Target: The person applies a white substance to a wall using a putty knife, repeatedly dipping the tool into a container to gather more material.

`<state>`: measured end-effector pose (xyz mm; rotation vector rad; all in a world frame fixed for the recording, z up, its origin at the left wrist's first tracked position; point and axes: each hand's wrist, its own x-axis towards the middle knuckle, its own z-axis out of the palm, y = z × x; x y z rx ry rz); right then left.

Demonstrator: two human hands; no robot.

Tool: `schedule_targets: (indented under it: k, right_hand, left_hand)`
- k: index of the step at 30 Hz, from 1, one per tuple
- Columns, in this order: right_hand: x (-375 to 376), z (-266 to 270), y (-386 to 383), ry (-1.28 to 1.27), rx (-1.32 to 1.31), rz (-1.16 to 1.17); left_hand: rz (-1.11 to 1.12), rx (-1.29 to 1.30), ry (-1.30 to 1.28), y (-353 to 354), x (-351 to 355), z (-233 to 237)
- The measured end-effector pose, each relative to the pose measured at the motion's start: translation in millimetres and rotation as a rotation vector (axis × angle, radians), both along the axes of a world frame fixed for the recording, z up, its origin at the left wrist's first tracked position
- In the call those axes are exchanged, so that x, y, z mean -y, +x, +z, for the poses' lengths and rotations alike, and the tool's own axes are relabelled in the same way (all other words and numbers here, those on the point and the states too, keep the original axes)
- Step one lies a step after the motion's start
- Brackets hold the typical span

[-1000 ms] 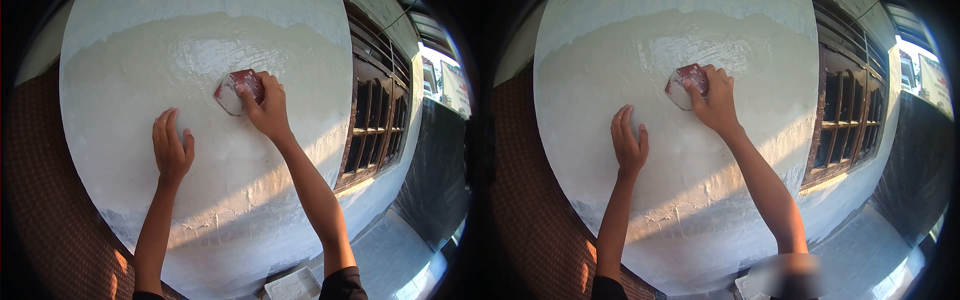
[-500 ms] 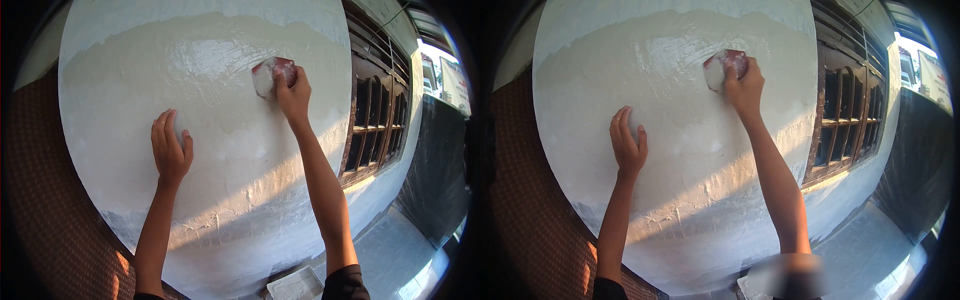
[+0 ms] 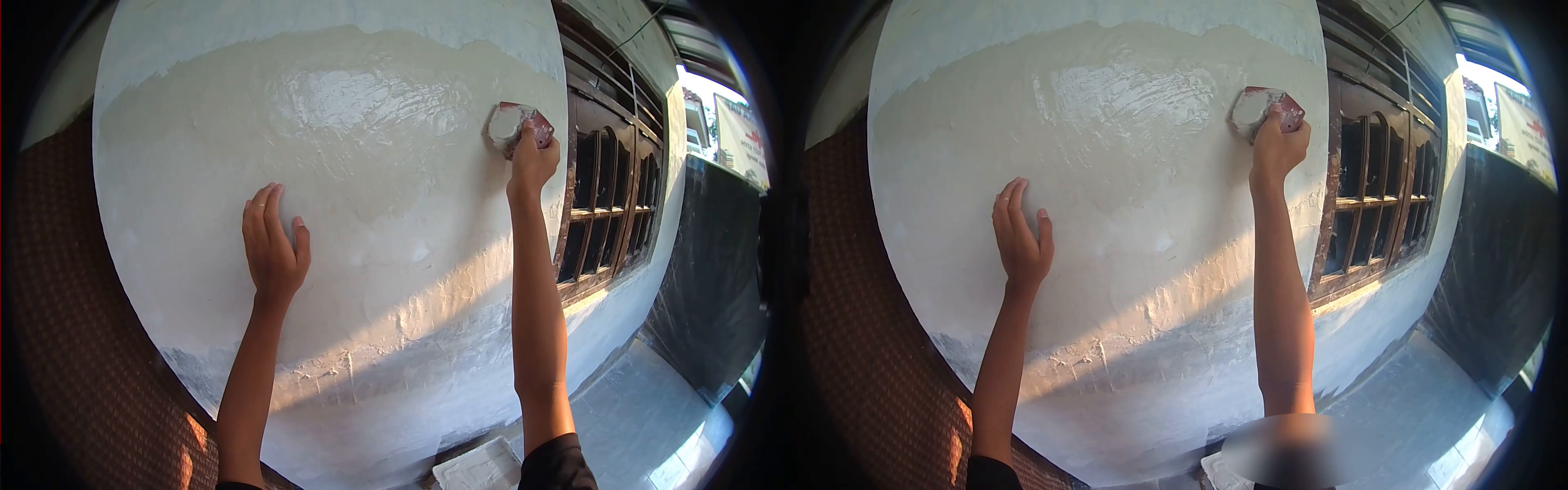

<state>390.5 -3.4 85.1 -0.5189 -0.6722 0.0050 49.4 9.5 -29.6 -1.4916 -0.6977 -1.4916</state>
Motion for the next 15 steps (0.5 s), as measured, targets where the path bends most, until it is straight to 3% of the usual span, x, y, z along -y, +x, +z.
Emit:
schedule_targets:
  k: [1,5,6,8,11,12,13,15]
  right_hand:
    - [1,0,-4,0.066,-0.020,0.047]
    - [0,-23,-60,0.062,0.724,-0.089]
    - [-8,-26,-58,0.059,0.720,-0.091]
    - [-29,-25,-50,-0.001,0.660,-0.379]
    - [-18,-9,1,-0.075,0.095,-0.040]
    - [-9,-10,8,-0.051,0.005,-0.049]
    - [-13,-12,14,0.043,-0.023,-0.049]
    - [-8,-26,-11,0.077,0.168,-0.021]
  left_hand:
    - [0.001,0.000,0.003,0,0,0]
    - [0.013,0.006,-0.004,1,0,0]
    - [0.004,0.009,-0.011,1,0,0]
    - [0.004,0.006,-0.015,0,-1,0]
    - [0.013,0.007,-0.012,1,1,0]
    - [0.016,-0.001,0.000,1,2,0]
    - [0.020,0.000,0.002,0,2,0]
    - [0.038,-0.005,0.009,1,0,0]
